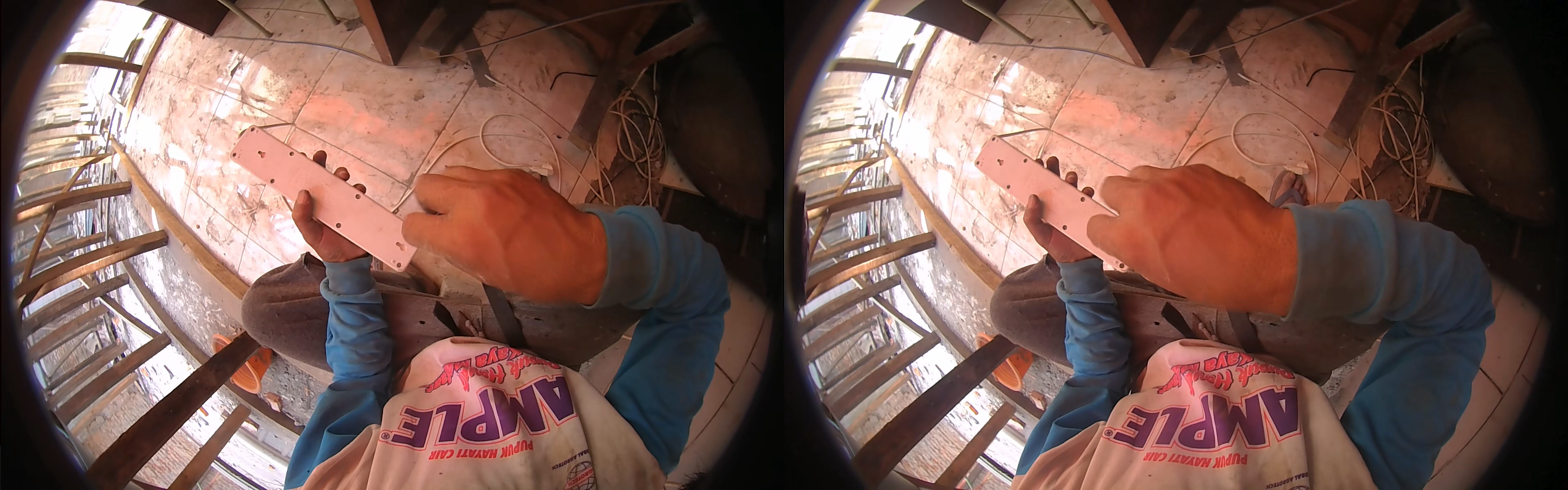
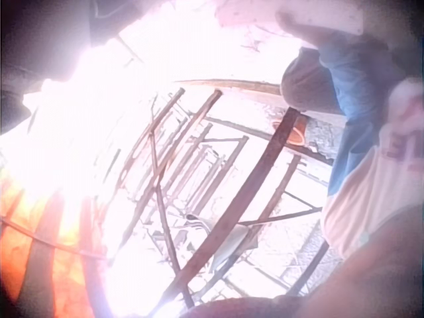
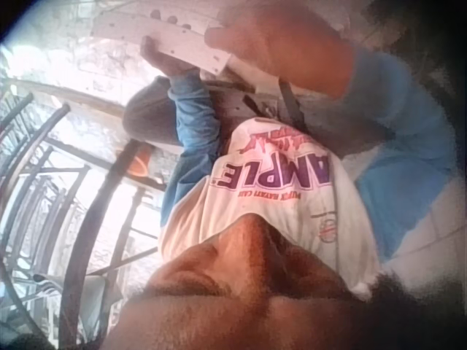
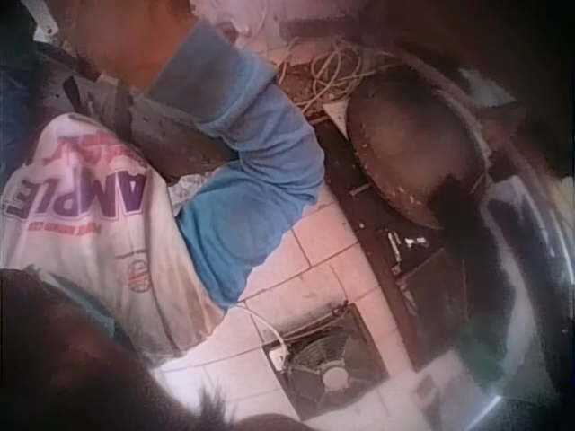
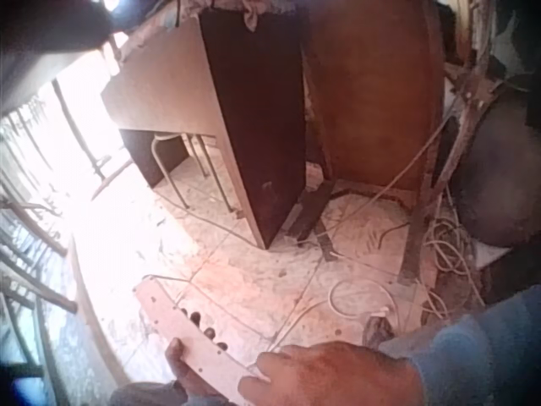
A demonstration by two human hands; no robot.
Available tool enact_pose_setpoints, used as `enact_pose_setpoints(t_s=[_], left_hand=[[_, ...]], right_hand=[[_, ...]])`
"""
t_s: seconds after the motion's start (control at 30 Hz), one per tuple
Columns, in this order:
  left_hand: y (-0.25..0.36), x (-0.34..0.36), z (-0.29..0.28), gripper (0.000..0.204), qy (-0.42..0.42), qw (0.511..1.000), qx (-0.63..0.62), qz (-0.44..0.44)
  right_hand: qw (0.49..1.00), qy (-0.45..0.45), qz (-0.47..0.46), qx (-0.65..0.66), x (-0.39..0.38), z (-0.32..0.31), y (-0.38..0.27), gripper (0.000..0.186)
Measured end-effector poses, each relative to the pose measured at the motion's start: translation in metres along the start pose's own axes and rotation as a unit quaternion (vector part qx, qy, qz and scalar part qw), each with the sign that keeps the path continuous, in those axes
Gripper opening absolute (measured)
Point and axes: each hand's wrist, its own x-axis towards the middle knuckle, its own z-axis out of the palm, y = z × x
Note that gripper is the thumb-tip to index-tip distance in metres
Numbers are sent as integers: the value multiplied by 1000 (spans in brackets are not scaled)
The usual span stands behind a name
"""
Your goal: The person unscrews the back cover of a power strip using a screwdriver, removes the cover, and handles the internal electrical wiring.
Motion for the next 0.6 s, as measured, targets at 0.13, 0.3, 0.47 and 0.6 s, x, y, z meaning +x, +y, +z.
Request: enact_pose_setpoints(t_s=[0.13,0.3,0.47,0.6], left_hand=[[3,5,-23,65,-40,999,19,6],[3,3,-23,66,-51,998,26,-5],[3,3,-20,66,-48,999,6,-25],[-1,1,-1,70,30,999,6,23]], right_hand=[[998,20,35,39,-1,2,-3,14],[992,-95,79,-11,2,-9,-7,17],[997,37,-66,9,2,1,1,18],[997,-52,61,11,0,-3,-4,16]])
